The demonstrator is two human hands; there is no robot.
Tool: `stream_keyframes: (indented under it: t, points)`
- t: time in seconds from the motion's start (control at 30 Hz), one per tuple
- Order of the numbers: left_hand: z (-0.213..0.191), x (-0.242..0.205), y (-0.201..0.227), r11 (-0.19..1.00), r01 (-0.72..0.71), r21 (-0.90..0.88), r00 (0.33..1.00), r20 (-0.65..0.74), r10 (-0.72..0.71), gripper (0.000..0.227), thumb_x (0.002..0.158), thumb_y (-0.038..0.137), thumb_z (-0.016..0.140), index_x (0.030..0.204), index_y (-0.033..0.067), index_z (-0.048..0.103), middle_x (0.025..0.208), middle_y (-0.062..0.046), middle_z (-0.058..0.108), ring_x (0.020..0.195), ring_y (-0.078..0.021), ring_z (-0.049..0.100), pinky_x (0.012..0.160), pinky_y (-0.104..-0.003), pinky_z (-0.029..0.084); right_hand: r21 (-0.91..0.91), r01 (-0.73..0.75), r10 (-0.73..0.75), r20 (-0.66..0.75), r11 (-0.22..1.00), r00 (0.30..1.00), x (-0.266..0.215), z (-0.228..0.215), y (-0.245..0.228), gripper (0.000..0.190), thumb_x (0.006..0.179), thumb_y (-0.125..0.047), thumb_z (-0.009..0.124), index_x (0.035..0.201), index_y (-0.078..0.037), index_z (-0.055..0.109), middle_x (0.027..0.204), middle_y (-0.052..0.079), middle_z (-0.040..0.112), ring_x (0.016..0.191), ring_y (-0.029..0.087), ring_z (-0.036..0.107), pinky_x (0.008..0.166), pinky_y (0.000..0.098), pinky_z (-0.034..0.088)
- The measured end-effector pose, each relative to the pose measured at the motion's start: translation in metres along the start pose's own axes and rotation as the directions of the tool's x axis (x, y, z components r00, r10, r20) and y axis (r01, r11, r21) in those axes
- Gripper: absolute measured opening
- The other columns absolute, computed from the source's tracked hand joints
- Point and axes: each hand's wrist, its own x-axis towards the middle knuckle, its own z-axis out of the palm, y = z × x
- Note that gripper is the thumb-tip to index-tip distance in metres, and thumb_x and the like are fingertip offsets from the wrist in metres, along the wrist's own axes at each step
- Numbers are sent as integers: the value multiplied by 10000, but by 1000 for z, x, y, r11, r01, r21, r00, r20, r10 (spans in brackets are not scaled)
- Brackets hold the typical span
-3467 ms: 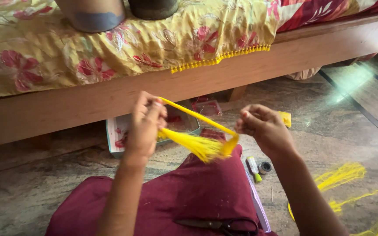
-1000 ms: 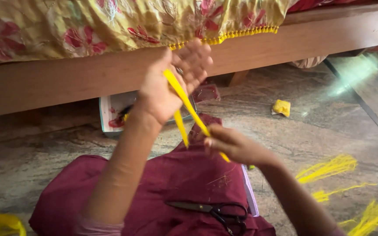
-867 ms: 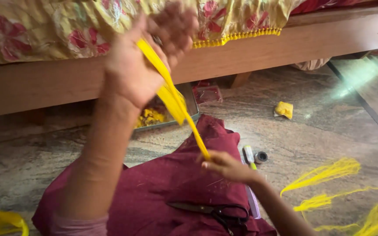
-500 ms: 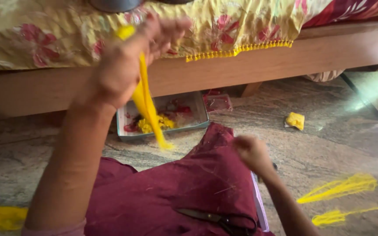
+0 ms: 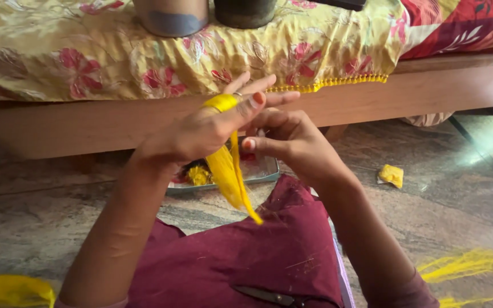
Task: Creating decorative yarn tassels and attaching them to the edge of a bedsheet or fabric.
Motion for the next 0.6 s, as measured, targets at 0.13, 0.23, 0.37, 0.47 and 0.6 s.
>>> stream_keyframes:
  t: [0.13,0.23,0.37,0.47,0.6]
  points:
    - [-3,-1,-4,989,-135,-61,989,57,138,698,1088,523,209,1538,48,453,1674,-111,400,1621,-296,-61,1272,-473,-113,186,-45,29,85,982,996,4,-3,12,217,919,-88,763,1109,9,722,975,73,761,885,150,721,864,332,612]
    - [-1,-3,-5,995,-95,-32,994,47,96,703,1061,529,219,1542,81,468,1658,-83,427,1621,-294,-46,1290,-479,-23,219,-36,13,103,975,995,3,-6,15,191,925,-72,772,1084,21,723,975,66,756,909,148,717,895,337,593]
    - [1,-6,-10,988,-105,-112,993,33,109,686,1093,540,251,1545,88,501,1683,-97,333,1640,-308,7,1299,-500,48,205,0,-18,85,979,996,7,-1,10,200,909,-95,773,1081,-2,730,967,61,759,886,136,710,872,326,585]
    - [0,-4,-10,992,-93,-85,995,27,96,675,1087,536,244,1544,106,494,1698,-114,315,1631,-316,-60,1284,-511,13,187,14,-29,80,982,996,9,-1,16,177,919,-106,773,1065,-13,736,943,60,756,849,132,698,833,326,583]
    - [0,-6,-13,993,-62,-101,997,34,65,677,1066,550,254,1504,116,534,1727,-159,238,1618,-333,-94,1285,-529,2,199,20,-43,111,980,993,9,2,17,149,930,-89,784,1048,-16,731,938,57,751,846,139,694,845,338,589]
